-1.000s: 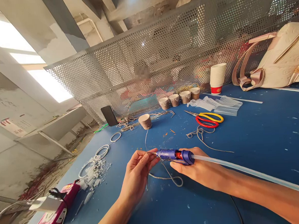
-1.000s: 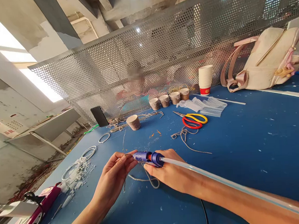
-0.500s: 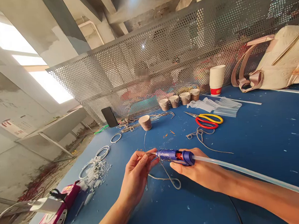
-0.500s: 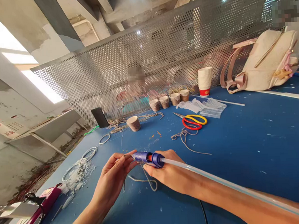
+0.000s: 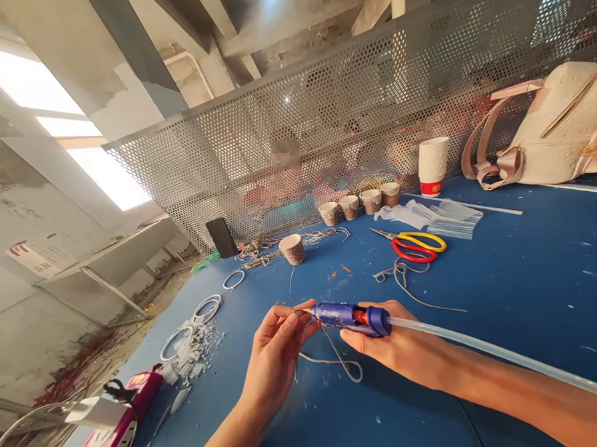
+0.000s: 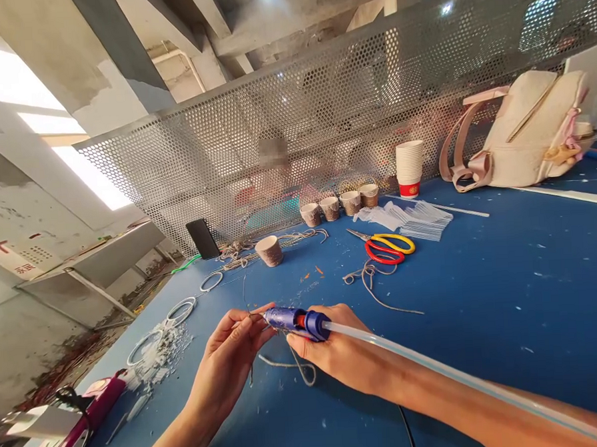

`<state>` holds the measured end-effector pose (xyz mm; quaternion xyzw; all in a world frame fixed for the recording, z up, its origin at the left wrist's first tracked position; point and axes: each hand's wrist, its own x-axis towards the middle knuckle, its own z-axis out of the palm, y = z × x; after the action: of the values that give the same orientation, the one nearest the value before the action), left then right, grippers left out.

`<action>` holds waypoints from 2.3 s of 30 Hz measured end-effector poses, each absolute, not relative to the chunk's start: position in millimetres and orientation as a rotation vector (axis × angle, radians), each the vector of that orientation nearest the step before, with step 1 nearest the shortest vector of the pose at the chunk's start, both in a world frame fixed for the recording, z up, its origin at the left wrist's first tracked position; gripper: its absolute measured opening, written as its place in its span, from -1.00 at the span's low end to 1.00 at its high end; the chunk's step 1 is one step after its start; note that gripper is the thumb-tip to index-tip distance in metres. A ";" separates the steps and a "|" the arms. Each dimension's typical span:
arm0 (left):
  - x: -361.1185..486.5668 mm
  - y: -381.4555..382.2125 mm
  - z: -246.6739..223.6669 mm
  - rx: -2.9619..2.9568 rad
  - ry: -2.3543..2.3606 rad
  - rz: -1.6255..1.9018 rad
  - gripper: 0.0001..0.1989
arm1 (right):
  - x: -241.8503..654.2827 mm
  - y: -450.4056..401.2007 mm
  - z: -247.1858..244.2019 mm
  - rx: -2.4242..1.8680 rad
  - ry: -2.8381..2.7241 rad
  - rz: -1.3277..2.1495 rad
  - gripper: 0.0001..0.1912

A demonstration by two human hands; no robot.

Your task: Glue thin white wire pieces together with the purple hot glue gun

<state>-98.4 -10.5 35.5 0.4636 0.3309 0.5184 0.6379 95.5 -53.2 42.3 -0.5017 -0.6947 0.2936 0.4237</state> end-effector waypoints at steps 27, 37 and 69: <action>-96.7 -9.7 36.1 1.023 0.746 1.193 -0.81 | 112.0 6.2 11.7 -1.779 -1.747 0.432 -0.61; -96.2 -13.0 36.3 1.023 0.714 1.170 -0.80 | 131.0 -29.0 1.0 -1.752 -1.668 0.137 -0.75; -96.4 -20.8 40.0 1.024 0.674 0.975 -0.84 | 71.7 -27.8 32.5 -1.091 -1.549 0.948 -0.92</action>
<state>-96.4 -20.8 40.0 0.4614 0.3037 0.4393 0.7085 71.7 -27.8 32.5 -0.4490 -0.6376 0.3903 0.4893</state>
